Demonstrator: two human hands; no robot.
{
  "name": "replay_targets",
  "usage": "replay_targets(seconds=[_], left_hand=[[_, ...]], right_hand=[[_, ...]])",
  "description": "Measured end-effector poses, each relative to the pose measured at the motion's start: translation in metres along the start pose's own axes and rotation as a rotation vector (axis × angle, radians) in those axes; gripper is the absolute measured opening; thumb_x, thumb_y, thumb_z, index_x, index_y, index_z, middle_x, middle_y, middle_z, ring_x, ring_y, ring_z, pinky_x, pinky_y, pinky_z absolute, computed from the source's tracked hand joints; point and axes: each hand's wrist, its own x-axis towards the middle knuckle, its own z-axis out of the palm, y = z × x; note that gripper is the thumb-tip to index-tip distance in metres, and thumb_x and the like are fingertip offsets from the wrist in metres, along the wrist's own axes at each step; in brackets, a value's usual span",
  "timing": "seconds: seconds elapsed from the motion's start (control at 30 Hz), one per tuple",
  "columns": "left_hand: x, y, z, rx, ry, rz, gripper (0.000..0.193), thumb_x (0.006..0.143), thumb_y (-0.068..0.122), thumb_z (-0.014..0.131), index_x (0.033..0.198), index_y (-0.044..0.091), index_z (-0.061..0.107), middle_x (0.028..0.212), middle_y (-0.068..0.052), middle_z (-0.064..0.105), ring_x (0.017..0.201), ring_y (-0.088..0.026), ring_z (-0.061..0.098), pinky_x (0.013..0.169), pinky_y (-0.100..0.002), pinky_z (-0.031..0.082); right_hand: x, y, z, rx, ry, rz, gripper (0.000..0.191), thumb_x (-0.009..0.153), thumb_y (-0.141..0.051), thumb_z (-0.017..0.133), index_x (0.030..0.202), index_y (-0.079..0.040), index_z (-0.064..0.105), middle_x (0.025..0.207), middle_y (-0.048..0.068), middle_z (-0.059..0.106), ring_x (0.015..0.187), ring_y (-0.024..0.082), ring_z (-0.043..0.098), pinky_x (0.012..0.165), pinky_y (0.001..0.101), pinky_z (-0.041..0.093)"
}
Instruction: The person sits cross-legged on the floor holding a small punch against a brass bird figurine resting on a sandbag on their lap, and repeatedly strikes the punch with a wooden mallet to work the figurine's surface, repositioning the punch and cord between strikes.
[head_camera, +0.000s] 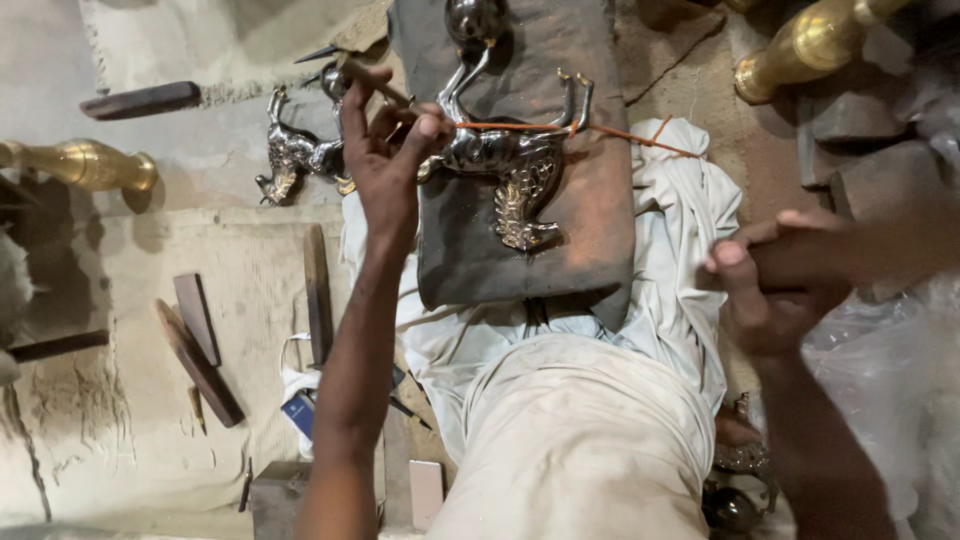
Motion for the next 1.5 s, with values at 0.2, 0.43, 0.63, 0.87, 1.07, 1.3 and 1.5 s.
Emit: replay_targets(seconds=[0.2, 0.43, 0.63, 0.87, 1.07, 1.3, 1.5], left_hand=[[-0.022, 0.013, -0.007, -0.06, 0.06, -0.115, 0.067, 0.097, 0.007, 0.077, 0.154, 0.009, 0.04, 0.11, -0.017, 0.074, 0.098, -0.024, 0.076, 0.089, -0.039, 0.066], [-0.025, 0.009, 0.005, -0.087, 0.013, -0.204, 0.067, 0.096, 0.009, 0.076, 0.153, 0.009, 0.041, 0.112, -0.014, 0.074, 0.101, -0.021, 0.075, 0.093, -0.037, 0.064], [-0.014, -0.008, 0.041, -0.056, -0.115, -0.21, 0.064, 0.095, 0.01, 0.076, 0.15, 0.009, 0.044, 0.108, -0.011, 0.073, 0.099, -0.019, 0.074, 0.088, -0.036, 0.062], [-0.023, -0.024, 0.077, 0.221, 0.044, -0.152, 0.051, 0.097, 0.007, 0.076, 0.141, 0.004, 0.051, 0.103, -0.011, 0.076, 0.093, -0.019, 0.076, 0.086, -0.036, 0.066], [-0.046, -0.028, 0.098, 0.303, 0.271, -0.019, 0.062, 0.096, 0.009, 0.077, 0.147, 0.004, 0.043, 0.101, -0.012, 0.074, 0.095, -0.02, 0.072, 0.085, -0.034, 0.061], [-0.057, -0.027, 0.112, 0.224, 0.374, 0.048, 0.055, 0.102, 0.015, 0.071, 0.143, 0.002, 0.036, 0.104, -0.01, 0.068, 0.094, -0.017, 0.067, 0.079, -0.031, 0.058], [-0.055, -0.032, 0.11, 0.351, 0.383, 0.031, 0.045, 0.101, 0.011, 0.075, 0.134, -0.001, 0.046, 0.093, -0.012, 0.072, 0.084, -0.018, 0.07, 0.076, -0.03, 0.057]], right_hand=[[0.004, 0.021, 0.062, 0.181, -0.278, 0.19, 0.018, 0.101, 0.0, 0.07, 0.114, -0.003, 0.059, 0.116, 0.013, 0.07, 0.116, 0.019, 0.067, 0.112, 0.0362, 0.052], [0.003, 0.022, 0.084, 0.301, -0.286, 0.155, 0.022, 0.103, -0.004, 0.069, 0.115, -0.004, 0.051, 0.112, 0.01, 0.066, 0.112, 0.018, 0.065, 0.108, 0.0346, 0.054], [-0.004, 0.04, 0.079, 0.274, -0.314, 0.162, 0.021, 0.101, -0.009, 0.07, 0.115, -0.004, 0.054, 0.113, 0.01, 0.067, 0.112, 0.018, 0.066, 0.107, 0.0342, 0.054], [0.047, 0.045, 0.047, -0.229, -0.305, 0.104, 0.036, 0.102, -0.027, 0.077, 0.114, -0.002, 0.055, 0.078, 0.002, 0.056, 0.07, 0.015, 0.062, 0.063, 0.0337, 0.056], [0.139, -0.022, 0.054, -0.863, -0.593, -0.344, 0.048, 0.089, -0.023, 0.073, 0.132, -0.003, 0.063, 0.09, 0.008, 0.068, 0.071, 0.021, 0.068, 0.064, 0.0377, 0.058], [0.186, -0.1, 0.102, -1.134, -0.654, -0.866, 0.045, 0.088, -0.02, 0.073, 0.13, -0.007, 0.068, 0.095, 0.006, 0.072, 0.074, 0.018, 0.07, 0.066, 0.0381, 0.059], [0.201, -0.13, 0.118, -1.51, -0.938, -0.811, 0.026, 0.11, -0.018, 0.055, 0.132, -0.006, 0.063, 0.087, 0.009, 0.071, 0.065, 0.015, 0.068, 0.05, 0.0304, 0.055]])
